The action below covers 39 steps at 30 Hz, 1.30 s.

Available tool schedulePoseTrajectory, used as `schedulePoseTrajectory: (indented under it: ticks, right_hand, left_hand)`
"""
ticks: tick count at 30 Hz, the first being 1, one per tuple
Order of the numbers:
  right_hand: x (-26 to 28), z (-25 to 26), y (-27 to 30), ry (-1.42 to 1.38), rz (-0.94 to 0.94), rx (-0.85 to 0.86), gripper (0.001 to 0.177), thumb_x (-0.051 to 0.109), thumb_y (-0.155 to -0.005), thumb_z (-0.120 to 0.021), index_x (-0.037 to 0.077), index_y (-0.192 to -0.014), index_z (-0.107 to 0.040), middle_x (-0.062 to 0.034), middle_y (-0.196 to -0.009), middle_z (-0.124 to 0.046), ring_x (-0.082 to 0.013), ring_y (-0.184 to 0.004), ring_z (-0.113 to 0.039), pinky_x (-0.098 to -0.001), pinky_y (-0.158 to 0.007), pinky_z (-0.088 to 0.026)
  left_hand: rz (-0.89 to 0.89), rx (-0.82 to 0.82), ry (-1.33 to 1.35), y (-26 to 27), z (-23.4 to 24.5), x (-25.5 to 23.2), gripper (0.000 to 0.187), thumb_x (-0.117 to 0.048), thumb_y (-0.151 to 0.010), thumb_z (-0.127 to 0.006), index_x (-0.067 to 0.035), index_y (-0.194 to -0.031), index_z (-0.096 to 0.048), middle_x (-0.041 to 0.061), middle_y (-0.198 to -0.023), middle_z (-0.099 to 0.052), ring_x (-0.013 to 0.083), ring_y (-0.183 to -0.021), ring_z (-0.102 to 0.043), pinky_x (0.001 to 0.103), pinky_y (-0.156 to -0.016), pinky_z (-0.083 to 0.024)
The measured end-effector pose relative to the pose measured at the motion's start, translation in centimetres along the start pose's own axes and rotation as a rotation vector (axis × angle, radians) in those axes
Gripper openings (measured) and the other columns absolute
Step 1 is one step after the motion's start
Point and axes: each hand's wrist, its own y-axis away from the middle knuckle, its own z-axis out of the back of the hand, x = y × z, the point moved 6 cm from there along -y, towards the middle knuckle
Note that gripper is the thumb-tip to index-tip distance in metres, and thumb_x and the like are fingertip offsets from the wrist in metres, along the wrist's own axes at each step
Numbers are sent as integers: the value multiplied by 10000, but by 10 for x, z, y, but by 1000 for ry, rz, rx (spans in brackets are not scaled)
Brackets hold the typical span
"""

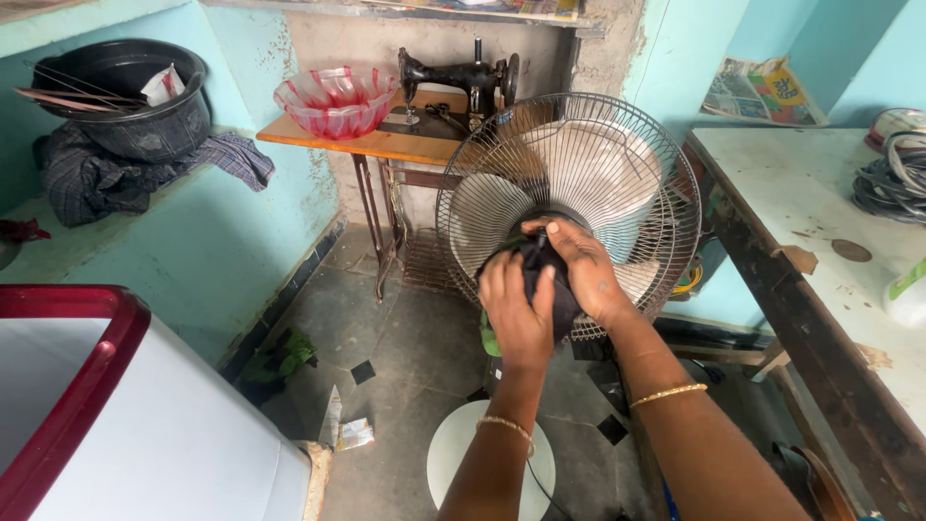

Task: The person wipes the front grill and motor housing of a standing electric fan using a green cloth. They rotate the fan head to reach different areas and continue wiping the metal cage and plastic cover throughout the clip.

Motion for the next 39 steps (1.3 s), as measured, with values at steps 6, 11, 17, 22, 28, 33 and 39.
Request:
schedulePoseTrajectory:
  ticks: [6, 11, 17, 22, 28, 33, 39]
  right_hand:
    - [-9, 3, -1, -145, -45, 17, 371, 259, -1074, -442, 34, -1165, -722, -60, -1179, -723, -182, -1162, -628, -311, -1099, -424]
    - [-9, 4, -3, -188, -84, 33, 364, 258, -1072, -444, 34, -1163, -717, -62, -1179, -723, -186, -1157, -633, -315, -1096, -430]
    - [-2, -1, -3, -67, -46, 33, 377, 268, -1072, -434, 44, -1165, -722, -60, -1176, -724, -179, -1165, -632, -301, -1090, -426]
    - [-6, -2, -1, -153, -44, 28, 369, 261, -1074, -444, 29, -1168, -715, -60, -1184, -719, -189, -1155, -633, -317, -1085, -442]
    - [-9, 0, -5, -53, -28, -9, 391, 274, -1082, -421, 32, -1162, -718, -67, -1181, -732, -181, -1157, -641, -313, -1086, -441]
    - [-3, -3, -6, 6, -28, -9, 425, 326, -1088, -397, 58, -1171, -717, -62, -1191, -725, -172, -1151, -638, -303, -1069, -451]
    - [-5, -2, -3, -65, -94, -4, 416, 328, -1082, -413, 63, -1161, -724, -63, -1190, -726, -171, -1126, -652, -312, -1052, -481]
  left_hand:
    - [-131, 175, 7, 9, -2, 7, 720, -457, -807, -816, 47, -1266, -581, 281, -1420, -506, 471, -1366, -456, 563, -1111, -407]
    - [-64, 148, 121, 4, 0, 10, 685, -455, -752, -868, -8, -1216, -637, 231, -1347, -557, 419, -1272, -513, 515, -1025, -500]
    - [178, -46, 147, -16, 7, 14, 320, -290, -882, -822, -5, -948, -693, 130, -969, -645, 323, -946, -617, 436, -813, -527]
    - [301, -13, 166, -32, 9, 21, 302, -252, -916, -799, 21, -913, -671, 137, -852, -617, 325, -775, -600, 426, -713, -512]
    - [-46, 75, 105, 9, 10, 6, 334, -198, -925, -740, 49, -1144, -686, 258, -1313, -578, 442, -1239, -551, 471, -1016, -478]
    - [-69, 165, -56, 59, -6, 22, 260, -197, -999, -728, -25, -1188, -683, 200, -1407, -555, 436, -1438, -472, 499, -1119, -462]
    - [-147, 418, -171, 113, -17, 21, 322, -151, -984, -665, -57, -1292, -669, 188, -1471, -508, 448, -1440, -428, 610, -984, -428]
